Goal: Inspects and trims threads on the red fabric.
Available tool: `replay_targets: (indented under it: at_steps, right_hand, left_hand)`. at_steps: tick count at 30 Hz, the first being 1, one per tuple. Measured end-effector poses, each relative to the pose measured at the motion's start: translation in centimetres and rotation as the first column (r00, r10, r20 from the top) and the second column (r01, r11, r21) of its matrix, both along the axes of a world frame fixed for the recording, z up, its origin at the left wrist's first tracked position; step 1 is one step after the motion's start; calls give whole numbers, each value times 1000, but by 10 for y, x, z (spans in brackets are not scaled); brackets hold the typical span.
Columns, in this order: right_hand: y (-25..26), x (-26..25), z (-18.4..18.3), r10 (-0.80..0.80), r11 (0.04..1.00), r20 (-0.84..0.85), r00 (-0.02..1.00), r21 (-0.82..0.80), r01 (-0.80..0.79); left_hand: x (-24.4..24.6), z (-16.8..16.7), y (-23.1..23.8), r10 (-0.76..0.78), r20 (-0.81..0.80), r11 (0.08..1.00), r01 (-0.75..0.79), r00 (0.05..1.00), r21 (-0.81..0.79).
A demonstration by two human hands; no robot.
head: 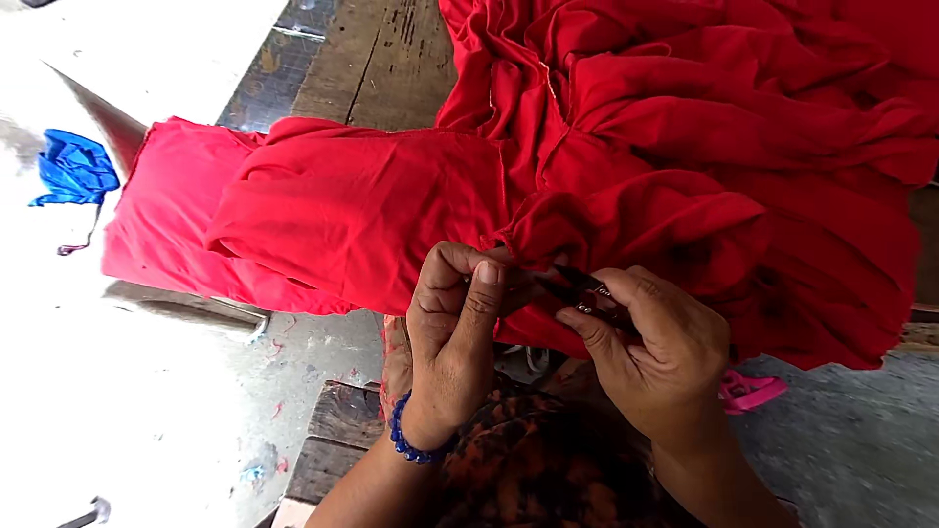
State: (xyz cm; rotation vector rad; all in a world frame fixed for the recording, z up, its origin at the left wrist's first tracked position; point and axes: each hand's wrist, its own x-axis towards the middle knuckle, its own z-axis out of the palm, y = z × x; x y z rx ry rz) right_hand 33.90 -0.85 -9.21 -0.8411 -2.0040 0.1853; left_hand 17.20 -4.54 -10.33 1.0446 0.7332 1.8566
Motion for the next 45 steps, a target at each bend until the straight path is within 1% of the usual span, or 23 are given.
replay_targets:
  at_steps: [7, 14, 16, 18, 21, 23, 25, 26, 27, 28, 30, 33, 34, 35, 36, 37, 38, 39, 40, 41, 43, 44, 45]
  right_hand:
    - [-5, -9, 5, -87, 990, 81, 993, 115, 77]
    - [-9, -8, 6, -99, 992, 52, 994, 80, 95]
    - [-8, -5, 4, -61, 998, -29, 998, 16, 62]
    - [-7, 1, 3, -16, 999, -166, 986, -45, 9]
    - [-1, 22, 3, -38, 998, -373, 927, -67, 15]
    - [8, 43, 2, -127, 992, -479, 869, -75, 104]
    - [17, 66, -1, -216, 976, -554, 804, -117, 181]
    - [21, 76, -2, -250, 968, -590, 767, -143, 206]
    - [24, 83, -3, -282, 959, -619, 733, -173, 223]
    - [26, 89, -3, -309, 951, -645, 699, -201, 235]
    - [30, 97, -5, -351, 937, -685, 639, -251, 245]
    - [36, 103, -9, -396, 918, -710, 582, -301, 257]
    - [38, 105, -10, -415, 910, -708, 572, -321, 263]
    - [39, 107, -11, -435, 901, -706, 559, -343, 267]
    - [41, 109, -11, -453, 892, -711, 538, -365, 267]
    - [41, 112, -12, -470, 883, -715, 518, -387, 267]
    - [42, 116, -13, -485, 874, -720, 496, -407, 265]
    - [42, 118, -13, -496, 868, -728, 473, -422, 260]
    - [42, 120, -14, -501, 866, -738, 453, -433, 251]
    - [42, 121, -16, -501, 865, -747, 436, -440, 239]
    - [42, 122, -21, -499, 866, -760, 417, -451, 214]
    - [42, 123, -23, -495, 868, -764, 415, -451, 207]
    - [42, 123, -26, -490, 871, -764, 420, -446, 206]
  left_hand:
    - [5, -5, -4, 71, -227, 992, -46, 971, 115]
    - [10, -10, -3, 100, -276, 987, -59, 956, 151]
    - [7, -9, 1, 107, -244, 986, -72, 964, 150]
    - [-11, -4, 10, 222, -244, 969, -185, 944, 167]
    - [-89, 7, 34, 454, -325, 889, -396, 829, 231]
    - [-172, 13, 56, 568, -396, 820, -457, 721, 345]
    - [-234, 30, 75, 739, -422, 671, -630, 524, 392]
    - [-249, 42, 80, 785, -474, 571, -763, 399, 303]
    - [-256, 56, 80, 760, -576, 467, -870, 302, 161]
    - [-258, 68, 79, 678, -691, 363, -932, 251, 18]
    - [-257, 82, 77, 527, -804, 176, -961, 276, -215]
    - [-238, 74, 83, 450, -828, 10, -929, 334, -369]
    - [-241, 60, 84, 420, -841, 25, -930, 341, -366]
    - [-265, 33, 82, 355, -881, 113, -950, 312, -291]
    - [-311, -3, 79, 288, -932, 239, -959, 221, -153]
    - [-339, -19, 87, 247, -935, 259, -947, 254, -189]
    - [-350, -21, 97, 222, -924, 233, -937, 310, -259]
    - [-351, -14, 107, 217, -923, 194, -941, 317, -278]
    - [-349, -5, 114, 219, -933, 193, -950, 284, -244]
    - [-343, 4, 120, 247, -943, 247, -955, 224, -162]
    - [-293, 25, 119, 369, -917, 511, -858, 152, 63]
    - [-250, 36, 112, 418, -892, 657, -735, 172, 167]
    - [-205, 42, 103, 416, -875, 803, -552, 247, 226]
